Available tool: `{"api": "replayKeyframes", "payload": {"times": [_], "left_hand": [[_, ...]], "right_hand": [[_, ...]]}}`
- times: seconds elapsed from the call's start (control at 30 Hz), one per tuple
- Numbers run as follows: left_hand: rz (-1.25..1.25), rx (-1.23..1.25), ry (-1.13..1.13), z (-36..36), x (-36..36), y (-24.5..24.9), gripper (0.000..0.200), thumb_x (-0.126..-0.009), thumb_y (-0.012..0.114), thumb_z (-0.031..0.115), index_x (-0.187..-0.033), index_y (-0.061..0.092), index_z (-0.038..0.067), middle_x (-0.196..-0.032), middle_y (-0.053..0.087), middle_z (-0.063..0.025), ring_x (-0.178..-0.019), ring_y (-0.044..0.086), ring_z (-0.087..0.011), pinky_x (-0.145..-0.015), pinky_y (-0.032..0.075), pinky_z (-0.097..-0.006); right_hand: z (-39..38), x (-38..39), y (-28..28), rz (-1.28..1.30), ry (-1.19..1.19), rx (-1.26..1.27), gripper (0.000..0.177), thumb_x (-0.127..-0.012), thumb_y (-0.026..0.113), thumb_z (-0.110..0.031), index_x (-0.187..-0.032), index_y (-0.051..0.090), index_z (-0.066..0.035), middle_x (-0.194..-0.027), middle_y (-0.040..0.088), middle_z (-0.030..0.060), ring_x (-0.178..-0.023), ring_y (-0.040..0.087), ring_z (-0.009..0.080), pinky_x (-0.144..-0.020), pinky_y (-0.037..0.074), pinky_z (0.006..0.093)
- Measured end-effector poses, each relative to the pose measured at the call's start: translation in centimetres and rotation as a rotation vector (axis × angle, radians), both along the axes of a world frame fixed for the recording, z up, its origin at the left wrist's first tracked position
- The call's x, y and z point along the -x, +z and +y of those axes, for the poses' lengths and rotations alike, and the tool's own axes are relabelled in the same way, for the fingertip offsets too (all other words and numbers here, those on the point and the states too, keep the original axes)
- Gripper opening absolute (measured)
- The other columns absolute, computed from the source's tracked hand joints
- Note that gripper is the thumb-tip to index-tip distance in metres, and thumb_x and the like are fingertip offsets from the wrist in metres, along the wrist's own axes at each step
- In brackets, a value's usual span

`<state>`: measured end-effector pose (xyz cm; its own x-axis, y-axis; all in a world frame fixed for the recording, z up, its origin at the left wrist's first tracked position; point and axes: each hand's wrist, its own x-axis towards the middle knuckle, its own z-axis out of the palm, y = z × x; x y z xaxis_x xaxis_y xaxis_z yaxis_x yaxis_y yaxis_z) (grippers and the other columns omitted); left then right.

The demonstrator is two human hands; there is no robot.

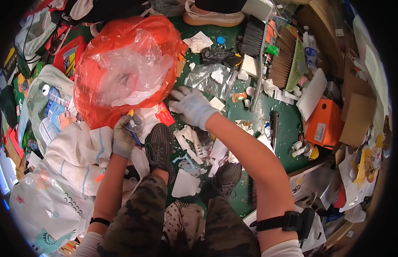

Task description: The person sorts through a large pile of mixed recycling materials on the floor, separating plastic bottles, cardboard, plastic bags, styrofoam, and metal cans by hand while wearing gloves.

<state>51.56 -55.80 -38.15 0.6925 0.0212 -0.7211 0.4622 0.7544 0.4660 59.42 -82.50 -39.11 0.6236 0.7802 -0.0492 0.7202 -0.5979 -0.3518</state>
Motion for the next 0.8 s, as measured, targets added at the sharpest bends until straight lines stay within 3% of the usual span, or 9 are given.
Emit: {"api": "replayKeyframes", "payload": {"times": [0.1, 0.23, 0.4, 0.47, 0.5, 0.57, 0.63, 0.73, 0.8], "left_hand": [[-0.034, -0.005, 0.066, 2.3, -1.3, -0.1, 0.027, -0.078, 0.061, 0.011, -0.105, 0.061, 0.004, -0.084, 0.064, -0.0061, -0.071, 0.059, -0.0161, -0.053, 0.043, -0.0257], [-0.033, -0.248, 0.251, 1.4, -4.2, 4.7, 0.018, -0.078, 0.062, 0.015, -0.094, 0.061, 0.008, -0.088, 0.066, -0.0066, -0.072, 0.064, -0.0208, -0.057, 0.052, -0.0329], [-0.146, -0.120, 0.129, 6.3, -3.7, 3.9, 0.022, -0.078, 0.062, 0.017, -0.097, 0.060, 0.008, -0.085, 0.065, -0.0074, -0.069, 0.064, -0.0218, -0.053, 0.051, -0.0323], [-0.146, -0.059, 0.145, 6.4, -2.9, 3.7, 0.028, -0.079, 0.061, 0.015, -0.106, 0.059, 0.006, -0.095, 0.066, -0.0090, -0.081, 0.066, -0.0238, -0.067, 0.056, -0.0356], [-0.151, -0.026, 0.145, 6.3, -2.8, 3.6, 0.031, -0.080, 0.061, 0.013, -0.110, 0.059, 0.005, -0.099, 0.067, -0.0098, -0.087, 0.067, -0.0248, -0.074, 0.058, -0.0372], [-0.215, -0.005, 0.104, 6.3, -2.9, 3.1, 0.028, -0.080, 0.062, 0.016, -0.106, 0.060, 0.007, -0.099, 0.067, -0.0087, -0.086, 0.067, -0.0236, -0.071, 0.058, -0.0360], [-0.259, 0.026, 0.064, 6.4, -2.7, 2.8, 0.027, -0.080, 0.062, 0.018, -0.105, 0.060, 0.008, -0.099, 0.067, -0.0082, -0.085, 0.067, -0.0228, -0.070, 0.058, -0.0357], [-0.183, -0.088, 0.117, 4.8, -2.6, 4.2, 0.019, -0.079, 0.064, 0.021, -0.092, 0.059, 0.008, -0.083, 0.061, -0.0061, -0.066, 0.057, -0.0183, -0.053, 0.045, -0.0288], [-0.158, -0.133, 0.145, 3.5, -2.4, 4.5, 0.019, -0.079, 0.065, 0.023, -0.090, 0.059, 0.008, -0.078, 0.060, -0.0059, -0.059, 0.055, -0.0167, -0.046, 0.040, -0.0255]], "right_hand": [[5.0, 0.3, -3.6, 0.024, 0.345, 0.060, 0.045, -0.080, 0.061, -0.027, -0.125, 0.053, -0.022, -0.142, 0.039, 0.0030, -0.130, 0.037, 0.0275, -0.096, 0.039, 0.0448], [6.2, 3.8, -5.4, 0.034, 0.381, 0.249, 0.043, -0.090, 0.051, -0.030, -0.133, 0.046, -0.032, -0.151, 0.025, -0.0021, -0.141, 0.019, 0.0279, -0.104, 0.026, 0.0649], [-2.0, 4.2, 0.1, 0.330, 0.313, 0.527, 0.042, -0.080, 0.060, -0.033, -0.122, 0.057, -0.026, -0.141, 0.040, 0.0005, -0.134, 0.034, 0.0259, -0.100, 0.035, 0.0553], [-2.4, 2.0, 2.1, 0.394, 0.190, 0.584, 0.033, -0.076, 0.064, -0.031, -0.107, 0.065, -0.021, -0.120, 0.056, 0.0014, -0.120, 0.047, 0.0243, -0.091, 0.044, 0.0431], [-2.9, 0.6, 1.6, 0.227, 0.080, 0.349, 0.034, -0.075, 0.064, -0.030, -0.107, 0.064, -0.020, -0.112, 0.057, 0.0023, -0.110, 0.051, 0.0241, -0.083, 0.045, 0.0423], [-2.4, -4.0, 0.4, -0.082, -0.059, 0.058, 0.043, -0.073, 0.067, -0.030, -0.112, 0.060, -0.016, -0.120, 0.051, 0.0103, -0.114, 0.048, 0.0312, -0.083, 0.045, 0.0443], [-0.2, -9.0, 0.8, -0.150, -0.190, 0.180, 0.055, -0.074, 0.068, -0.036, -0.124, 0.054, -0.018, -0.138, 0.038, 0.0138, -0.124, 0.039, 0.0355, -0.087, 0.043, 0.0487], [2.5, -14.9, 0.4, 0.046, -0.307, 0.415, 0.058, -0.076, 0.069, -0.041, -0.130, 0.051, -0.029, -0.154, 0.017, 0.0090, -0.138, 0.022, 0.0386, -0.101, 0.034, 0.0568], [2.8, -15.8, -0.8, 0.095, -0.334, 0.392, 0.059, -0.075, 0.070, -0.041, -0.130, 0.051, -0.031, -0.154, 0.015, 0.0085, -0.138, 0.022, 0.0384, -0.101, 0.034, 0.0580]]}}
